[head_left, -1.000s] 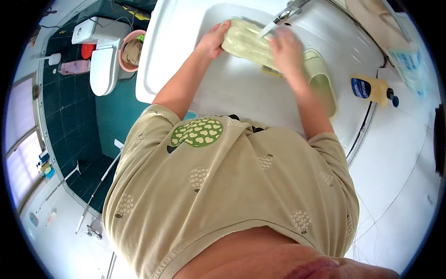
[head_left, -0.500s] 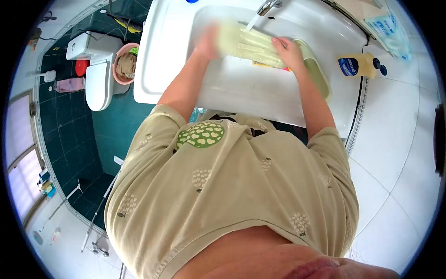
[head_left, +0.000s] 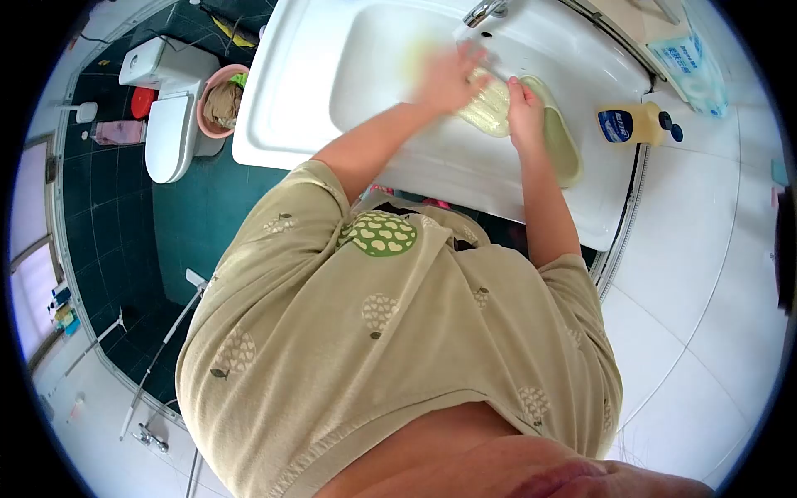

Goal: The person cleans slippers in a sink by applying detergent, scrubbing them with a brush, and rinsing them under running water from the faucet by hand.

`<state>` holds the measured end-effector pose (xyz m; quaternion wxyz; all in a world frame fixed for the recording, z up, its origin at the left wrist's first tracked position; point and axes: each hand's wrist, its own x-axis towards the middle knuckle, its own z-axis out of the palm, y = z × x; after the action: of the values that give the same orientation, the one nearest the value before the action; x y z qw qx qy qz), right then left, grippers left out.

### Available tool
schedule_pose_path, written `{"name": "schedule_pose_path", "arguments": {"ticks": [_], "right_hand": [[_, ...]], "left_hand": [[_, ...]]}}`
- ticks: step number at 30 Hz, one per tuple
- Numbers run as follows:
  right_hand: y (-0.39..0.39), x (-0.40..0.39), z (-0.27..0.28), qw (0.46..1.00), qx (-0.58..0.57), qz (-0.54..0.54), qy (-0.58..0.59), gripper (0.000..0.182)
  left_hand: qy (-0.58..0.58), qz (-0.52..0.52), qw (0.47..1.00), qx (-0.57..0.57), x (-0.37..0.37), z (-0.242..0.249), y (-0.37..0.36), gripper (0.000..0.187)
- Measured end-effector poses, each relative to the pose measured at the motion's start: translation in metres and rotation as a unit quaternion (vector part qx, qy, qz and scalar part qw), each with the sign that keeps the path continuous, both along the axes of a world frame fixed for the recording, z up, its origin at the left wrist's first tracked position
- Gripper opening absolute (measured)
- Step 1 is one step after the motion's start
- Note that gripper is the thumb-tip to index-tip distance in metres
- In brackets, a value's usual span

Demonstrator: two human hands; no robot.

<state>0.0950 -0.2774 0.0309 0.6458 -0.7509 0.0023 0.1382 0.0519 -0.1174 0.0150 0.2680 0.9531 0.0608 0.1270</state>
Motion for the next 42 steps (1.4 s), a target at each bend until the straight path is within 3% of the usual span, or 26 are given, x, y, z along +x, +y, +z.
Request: {"name": "schedule_pose_path", "arguments": {"ticks": [1, 4, 5, 6, 7, 8, 9, 10, 12, 13, 15, 17, 19, 21, 22, 25, 28, 30, 31, 33, 35, 36, 39, 42], "right_hand": [[-0.005, -0.003, 0.004, 1.000, 0.000, 0.003, 0.000, 0.036], [-0.021, 0.000, 0.012, 1.000, -0.023, -0.009, -0.007, 0.037], [-0.025, 0.004, 0.011, 1.000, -0.009, 0.004, -0.005, 0.038], [-0.029, 0.008, 0.009, 1.000, 0.007, 0.017, -0.003, 0.038], [-0.032, 0.015, 0.005, 1.000, 0.008, 0.014, -0.003, 0.038], [-0.033, 0.023, 0.000, 0.997, -0.045, 0.053, -0.035, 0.038], [-0.031, 0.029, -0.005, 0.989, -0.099, 0.092, -0.067, 0.037], [-0.027, 0.036, -0.006, 0.989, -0.096, 0.090, -0.068, 0.037], [-0.015, 0.048, -0.005, 0.937, -0.290, 0.122, -0.150, 0.036], [-0.007, 0.053, -0.011, 0.939, -0.286, 0.118, -0.149, 0.036], [0.017, 0.051, -0.026, 0.892, -0.343, 0.104, -0.276, 0.039], [0.061, 0.019, -0.022, 0.859, -0.380, 0.113, -0.324, 0.052], [0.113, -0.007, -0.039, 0.895, -0.287, 0.168, -0.298, 0.059], [0.148, -0.026, -0.036, 0.903, -0.247, 0.169, -0.307, 0.060], [0.156, -0.028, -0.034, 0.857, -0.253, 0.240, -0.379, 0.061], [0.129, -0.002, -0.025, 0.820, -0.164, 0.356, -0.417, 0.061], [0.101, 0.032, -0.041, 0.856, -0.244, 0.295, -0.346, 0.060], [0.106, 0.043, -0.095, 0.928, -0.182, 0.112, -0.304, 0.059], [0.113, 0.027, -0.082, 0.928, -0.182, 0.109, -0.305, 0.059], [0.134, -0.033, -0.033, 0.875, -0.236, 0.184, -0.381, 0.060], [0.133, -0.041, -0.015, 0.849, -0.238, 0.187, -0.432, 0.058], [0.131, -0.044, -0.011, 0.821, -0.236, 0.194, -0.483, 0.056], [0.091, 0.012, -0.028, 0.831, -0.308, 0.259, -0.383, 0.058], [0.044, 0.043, -0.046, 0.943, -0.211, 0.132, -0.219, 0.050]], "left_hand": [[0.068, 0.003, 0.997, -0.036, 0.004, -0.004, 0.020, 0.061], [0.144, 0.035, 0.988, 0.052, 0.001, -0.038, 0.076, 0.061], [0.135, 0.061, 0.975, -0.166, -0.006, -0.028, 0.081, 0.058], [0.119, 0.083, 0.916, -0.374, -0.012, -0.021, 0.087, 0.055], [0.120, 0.080, 0.917, -0.373, -0.010, -0.047, 0.099, 0.055], [0.132, 0.080, 0.858, -0.491, -0.015, -0.034, 0.096, 0.051], [0.140, 0.077, 0.766, -0.622, -0.023, -0.020, 0.093, 0.048], [0.144, 0.065, 0.696, -0.701, -0.032, -0.003, 0.089, 0.044], [0.135, 0.054, 0.641, -0.754, -0.049, 0.034, 0.084, 0.037], [0.130, 0.067, 0.639, -0.755, -0.054, 0.048, 0.080, 0.037], [0.114, 0.106, 0.631, -0.760, -0.058, 0.068, 0.076, 0.038], [0.107, 0.093, 0.630, -0.763, -0.053, 0.067, 0.081, 0.039], [0.102, 0.079, 0.627, -0.768, -0.050, 0.054, 0.085, 0.039], [0.059, 0.121, 0.694, -0.707, -0.048, 0.031, 0.093, 0.038], [0.059, 0.125, 0.699, -0.701, -0.053, 0.034, 0.099, 0.038], [0.033, 0.135, 0.678, -0.721, -0.065, 0.040, 0.107, 0.037], [0.010, 0.145, 0.670, -0.728, -0.076, 0.052, 0.116, 0.036], [0.017, 0.140, 0.671, -0.728, -0.078, 0.052, 0.114, 0.036], [0.016, 0.146, 0.672, -0.726, -0.076, 0.051, 0.113, 0.037], [0.022, 0.153, 0.671, -0.725, -0.076, 0.042, 0.114, 0.037], [0.023, 0.085, 0.651, -0.754, -0.074, 0.037, 0.115, 0.038], [0.022, 0.128, 0.659, -0.741, -0.075, 0.039, 0.111, 0.038], [0.027, 0.143, 0.659, -0.738, -0.078, 0.039, 0.111, 0.039], [0.061, 0.087, 0.646, -0.756, -0.080, 0.020, 0.128, 0.039]]}}
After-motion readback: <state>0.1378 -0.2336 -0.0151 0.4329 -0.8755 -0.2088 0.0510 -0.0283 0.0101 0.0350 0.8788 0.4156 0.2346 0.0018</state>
